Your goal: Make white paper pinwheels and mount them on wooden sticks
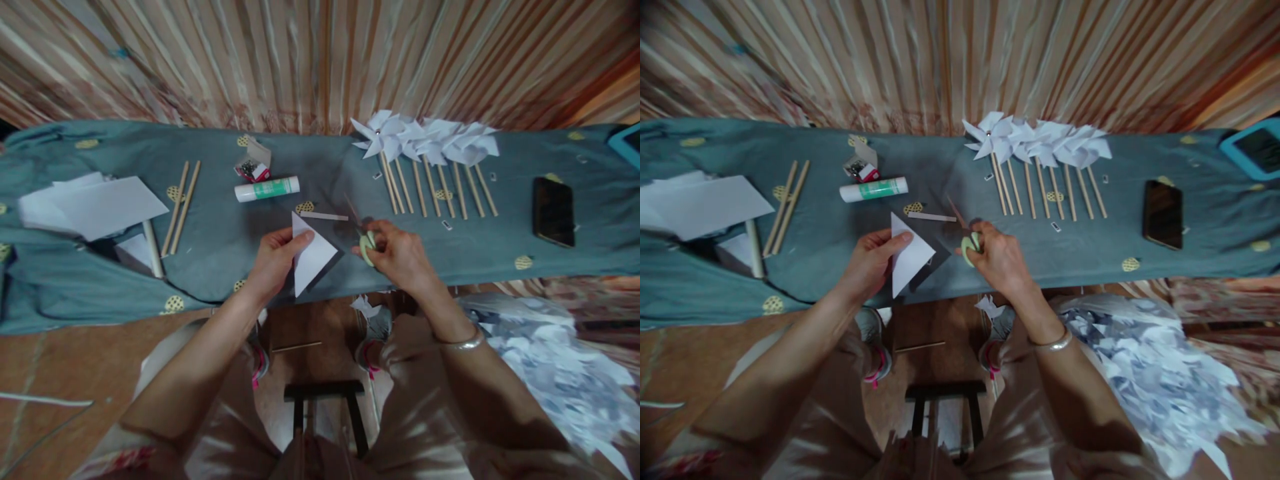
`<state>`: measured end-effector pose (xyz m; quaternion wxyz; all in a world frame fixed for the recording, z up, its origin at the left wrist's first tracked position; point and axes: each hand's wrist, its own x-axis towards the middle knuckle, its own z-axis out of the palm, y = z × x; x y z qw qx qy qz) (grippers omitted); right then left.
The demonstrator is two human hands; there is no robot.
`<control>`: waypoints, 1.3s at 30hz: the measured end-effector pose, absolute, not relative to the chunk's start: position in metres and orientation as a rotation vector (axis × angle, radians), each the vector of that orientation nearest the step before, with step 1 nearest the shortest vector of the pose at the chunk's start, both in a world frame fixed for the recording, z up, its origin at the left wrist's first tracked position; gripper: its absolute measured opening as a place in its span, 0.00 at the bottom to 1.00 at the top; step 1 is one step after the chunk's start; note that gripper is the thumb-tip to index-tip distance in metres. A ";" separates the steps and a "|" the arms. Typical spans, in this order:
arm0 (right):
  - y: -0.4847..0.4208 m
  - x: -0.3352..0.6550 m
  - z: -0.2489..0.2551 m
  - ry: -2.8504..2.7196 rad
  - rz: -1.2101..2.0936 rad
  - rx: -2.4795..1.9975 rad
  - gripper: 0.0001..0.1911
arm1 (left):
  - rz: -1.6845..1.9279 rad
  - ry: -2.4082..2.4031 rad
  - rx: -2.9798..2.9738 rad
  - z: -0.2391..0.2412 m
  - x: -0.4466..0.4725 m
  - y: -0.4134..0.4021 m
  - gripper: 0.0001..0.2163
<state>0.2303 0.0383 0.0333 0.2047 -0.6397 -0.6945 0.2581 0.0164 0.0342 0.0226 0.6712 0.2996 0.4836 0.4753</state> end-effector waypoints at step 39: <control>0.006 0.154 0.028 -2.196 0.114 -0.986 0.14 | 1.254 0.917 0.385 0.030 0.001 0.025 0.22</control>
